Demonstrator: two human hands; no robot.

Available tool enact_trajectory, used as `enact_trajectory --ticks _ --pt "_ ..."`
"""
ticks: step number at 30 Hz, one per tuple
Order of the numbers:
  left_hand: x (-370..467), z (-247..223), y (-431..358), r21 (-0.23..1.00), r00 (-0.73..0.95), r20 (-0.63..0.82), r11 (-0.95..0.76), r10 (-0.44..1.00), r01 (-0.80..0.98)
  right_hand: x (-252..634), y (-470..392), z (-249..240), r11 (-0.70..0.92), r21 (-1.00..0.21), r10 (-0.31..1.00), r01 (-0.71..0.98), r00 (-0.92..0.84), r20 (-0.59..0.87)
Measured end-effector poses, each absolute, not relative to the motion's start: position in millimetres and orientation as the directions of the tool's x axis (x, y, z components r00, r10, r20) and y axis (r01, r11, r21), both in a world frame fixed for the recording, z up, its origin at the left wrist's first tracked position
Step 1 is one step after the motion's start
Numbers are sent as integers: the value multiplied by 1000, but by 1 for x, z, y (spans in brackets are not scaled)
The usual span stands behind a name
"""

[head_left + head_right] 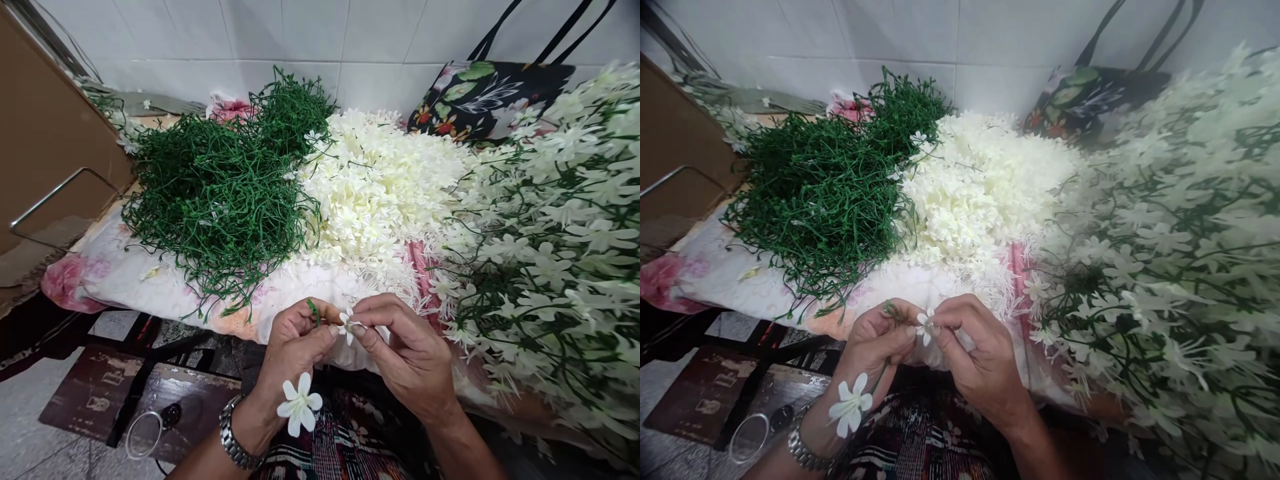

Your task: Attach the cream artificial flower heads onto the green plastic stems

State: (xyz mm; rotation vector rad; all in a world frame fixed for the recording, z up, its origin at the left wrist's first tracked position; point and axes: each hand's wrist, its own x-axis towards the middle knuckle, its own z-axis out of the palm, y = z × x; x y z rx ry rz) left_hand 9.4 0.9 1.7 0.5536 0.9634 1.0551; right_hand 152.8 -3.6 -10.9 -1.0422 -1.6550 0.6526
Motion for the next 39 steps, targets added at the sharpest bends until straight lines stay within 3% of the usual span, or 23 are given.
enact_trajectory --ticks 5,14,21,26,34,39 --pt "12 5 3 761 161 -413 436 897 -480 153 -5 -13 505 -820 860 268 -82 503" --pt "15 -1 -1 841 85 -283 290 955 -456 150 -6 -12 559 -771 827 304 -145 543" --pt "15 6 1 911 -38 -234 205 972 -357 158 -7 -9 399 -864 913 307 -214 346" --pt "13 5 -2 915 68 -260 268 963 -301 159 -4 -6 459 -797 888 392 -226 400" --pt "-3 -5 -5 906 255 -256 323 933 -274 165 -4 -11 380 -802 921 460 -112 372" --pt "-3 0 1 937 222 -237 283 946 -206 168 -3 -12 358 -819 929 448 -80 362"
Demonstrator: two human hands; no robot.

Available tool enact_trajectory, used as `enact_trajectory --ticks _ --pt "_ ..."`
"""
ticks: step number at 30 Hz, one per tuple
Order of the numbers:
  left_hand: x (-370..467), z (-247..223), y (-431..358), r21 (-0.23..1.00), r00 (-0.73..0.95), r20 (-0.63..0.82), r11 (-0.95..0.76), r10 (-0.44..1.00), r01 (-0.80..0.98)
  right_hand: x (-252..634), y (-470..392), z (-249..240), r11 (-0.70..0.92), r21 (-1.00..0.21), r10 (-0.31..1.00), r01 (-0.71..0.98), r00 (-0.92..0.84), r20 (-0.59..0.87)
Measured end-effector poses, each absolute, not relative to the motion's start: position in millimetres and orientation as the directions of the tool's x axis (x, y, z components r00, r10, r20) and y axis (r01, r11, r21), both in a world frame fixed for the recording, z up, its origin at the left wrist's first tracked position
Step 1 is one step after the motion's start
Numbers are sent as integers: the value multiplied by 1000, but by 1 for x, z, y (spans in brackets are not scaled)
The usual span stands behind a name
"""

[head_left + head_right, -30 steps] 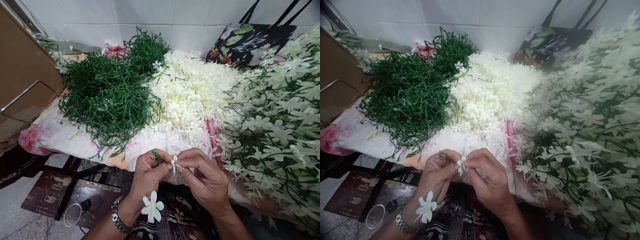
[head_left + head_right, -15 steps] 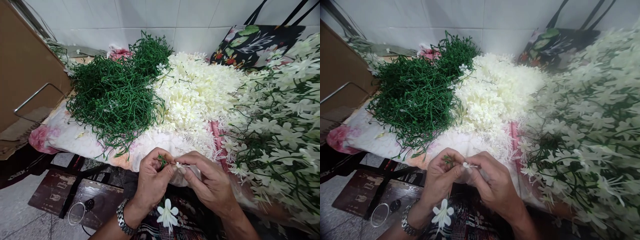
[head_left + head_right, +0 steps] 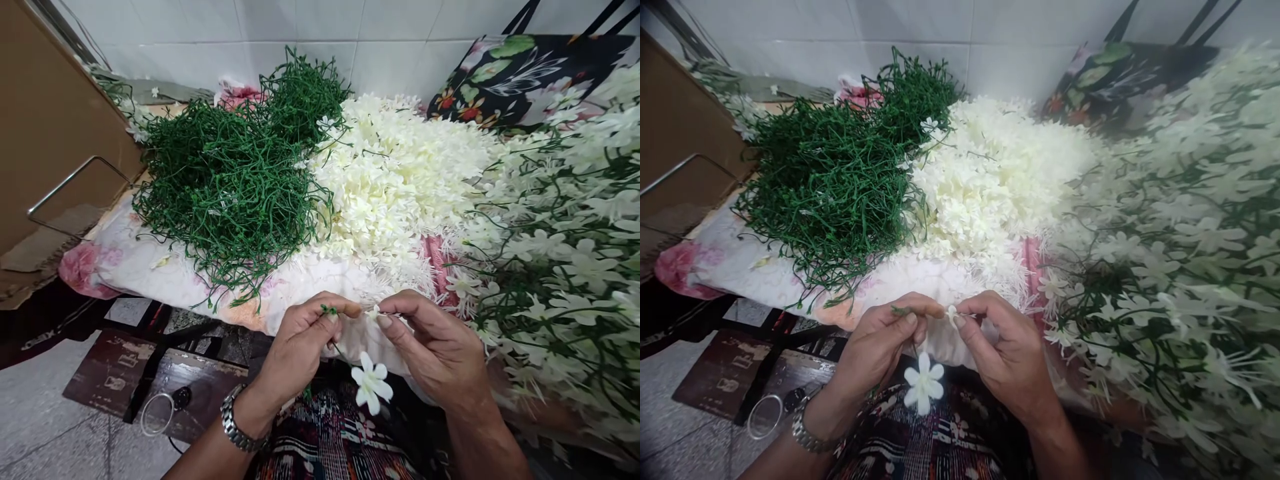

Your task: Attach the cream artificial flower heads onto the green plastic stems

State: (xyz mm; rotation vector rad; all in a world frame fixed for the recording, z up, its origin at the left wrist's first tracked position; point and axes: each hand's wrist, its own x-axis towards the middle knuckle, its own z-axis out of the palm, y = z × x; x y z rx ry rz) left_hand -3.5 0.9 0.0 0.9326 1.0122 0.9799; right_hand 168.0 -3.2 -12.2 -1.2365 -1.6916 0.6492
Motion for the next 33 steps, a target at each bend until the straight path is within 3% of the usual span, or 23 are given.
enact_trajectory --ticks 7,11,17,25,33 --pt "0 5 7 882 111 -352 369 930 -294 170 -5 -14 330 -837 940 436 -75 332" --pt "-1 4 6 895 62 -336 339 940 -290 167 -6 -6 331 -870 940 365 -52 336" --pt "0 7 0 979 21 -172 174 985 -111 156 -5 6 383 -877 924 290 -100 370" --pt "2 14 -1 990 7 103 -103 995 92 154 -7 12 465 -813 885 350 -171 433" --pt "2 8 -3 970 62 137 -147 989 192 159 -6 12 499 -732 866 463 -259 427"
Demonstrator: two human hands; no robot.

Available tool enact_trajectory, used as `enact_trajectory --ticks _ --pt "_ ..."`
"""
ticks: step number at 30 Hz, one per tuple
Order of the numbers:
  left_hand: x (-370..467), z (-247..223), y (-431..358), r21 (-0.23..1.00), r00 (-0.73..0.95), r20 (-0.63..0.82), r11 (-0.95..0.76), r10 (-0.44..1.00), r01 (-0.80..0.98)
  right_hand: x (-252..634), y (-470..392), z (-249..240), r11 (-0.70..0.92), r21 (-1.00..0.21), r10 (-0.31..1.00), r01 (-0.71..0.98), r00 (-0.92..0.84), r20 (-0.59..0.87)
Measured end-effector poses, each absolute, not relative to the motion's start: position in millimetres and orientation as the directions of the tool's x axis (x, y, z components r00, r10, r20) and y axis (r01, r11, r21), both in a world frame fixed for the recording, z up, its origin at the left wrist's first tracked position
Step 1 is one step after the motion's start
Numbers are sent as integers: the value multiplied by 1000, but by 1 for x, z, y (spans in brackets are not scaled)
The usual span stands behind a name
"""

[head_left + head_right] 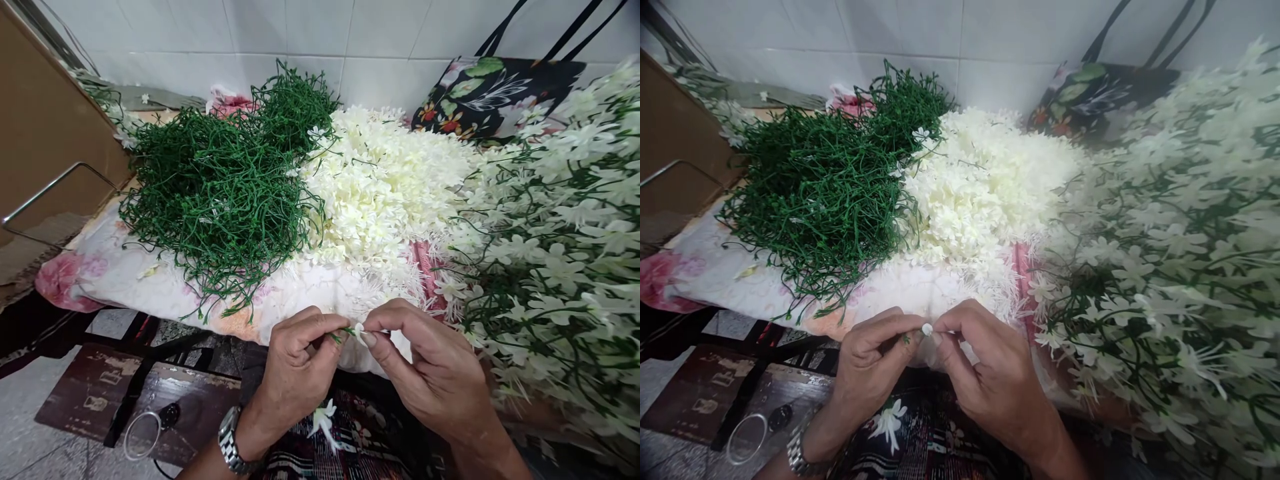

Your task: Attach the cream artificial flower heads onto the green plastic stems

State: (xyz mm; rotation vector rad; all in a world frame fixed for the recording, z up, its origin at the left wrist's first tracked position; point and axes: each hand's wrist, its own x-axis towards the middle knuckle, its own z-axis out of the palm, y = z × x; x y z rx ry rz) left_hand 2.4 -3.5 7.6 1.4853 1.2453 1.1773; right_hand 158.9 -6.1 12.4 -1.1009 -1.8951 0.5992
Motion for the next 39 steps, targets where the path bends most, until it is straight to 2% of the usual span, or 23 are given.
enact_trajectory --ticks 6,13,21,35,39 --pt "1 3 1 969 135 124 -149 983 197 162 -3 10 496 -704 869 509 -283 407" --pt "4 -2 10 937 179 173 -218 969 272 158 3 3 469 -724 883 506 -247 400" --pt "3 -9 11 881 204 320 -369 925 295 155 4 -8 405 -787 914 464 -220 341" --pt "6 -8 12 892 179 273 -319 945 321 150 6 -11 454 -765 891 458 -227 393" --pt "4 -7 12 930 215 191 -247 958 271 151 4 -11 485 -734 873 475 -219 435"
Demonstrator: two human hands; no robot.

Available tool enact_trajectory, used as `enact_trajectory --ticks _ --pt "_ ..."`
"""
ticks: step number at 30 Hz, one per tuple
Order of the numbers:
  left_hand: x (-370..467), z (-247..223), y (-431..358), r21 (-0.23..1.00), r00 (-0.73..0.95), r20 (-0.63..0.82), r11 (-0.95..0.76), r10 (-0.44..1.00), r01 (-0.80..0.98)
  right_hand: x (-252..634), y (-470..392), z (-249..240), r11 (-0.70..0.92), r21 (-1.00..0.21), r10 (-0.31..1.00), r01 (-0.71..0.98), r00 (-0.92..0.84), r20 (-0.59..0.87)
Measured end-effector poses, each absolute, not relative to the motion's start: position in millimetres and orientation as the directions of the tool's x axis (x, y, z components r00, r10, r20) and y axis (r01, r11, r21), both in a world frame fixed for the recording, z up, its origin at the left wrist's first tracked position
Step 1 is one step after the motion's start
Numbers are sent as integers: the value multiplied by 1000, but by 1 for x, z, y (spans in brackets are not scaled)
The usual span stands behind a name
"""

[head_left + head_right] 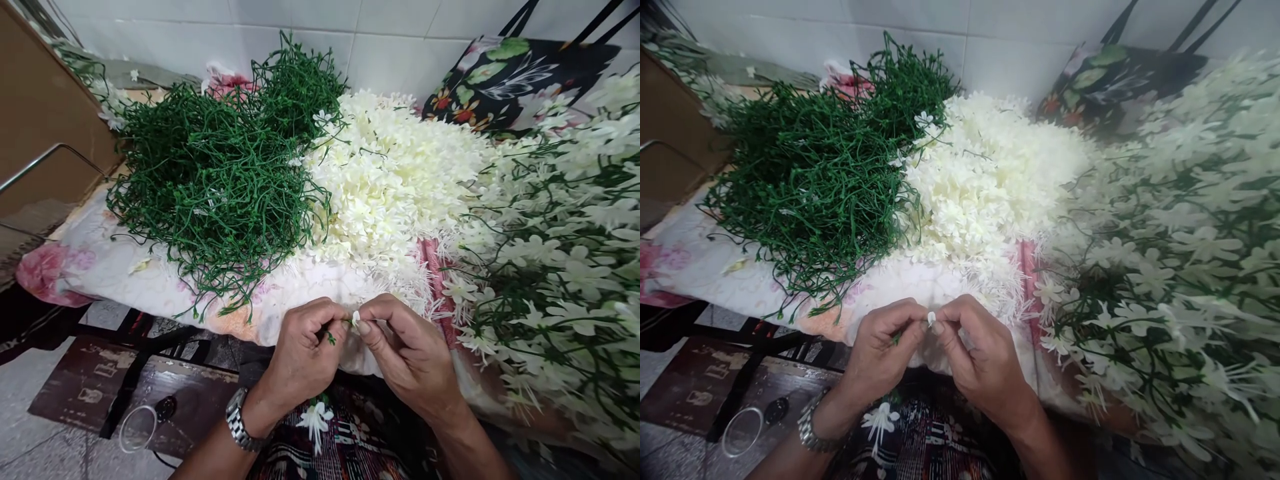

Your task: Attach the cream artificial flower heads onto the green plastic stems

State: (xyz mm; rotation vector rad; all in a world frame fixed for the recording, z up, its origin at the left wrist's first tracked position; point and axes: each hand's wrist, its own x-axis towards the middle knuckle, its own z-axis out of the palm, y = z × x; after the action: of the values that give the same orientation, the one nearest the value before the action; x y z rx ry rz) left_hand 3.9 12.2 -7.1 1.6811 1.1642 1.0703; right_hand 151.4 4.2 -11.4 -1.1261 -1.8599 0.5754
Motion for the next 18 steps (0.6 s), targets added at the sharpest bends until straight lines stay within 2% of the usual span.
enact_trajectory --ticks 7,18 --pt "1 -5 10 986 174 44 -71 984 151 149 4 -11 528 -682 834 506 -156 530" --pt "3 -9 11 969 140 123 -150 982 195 157 7 -5 517 -721 856 461 -257 449"
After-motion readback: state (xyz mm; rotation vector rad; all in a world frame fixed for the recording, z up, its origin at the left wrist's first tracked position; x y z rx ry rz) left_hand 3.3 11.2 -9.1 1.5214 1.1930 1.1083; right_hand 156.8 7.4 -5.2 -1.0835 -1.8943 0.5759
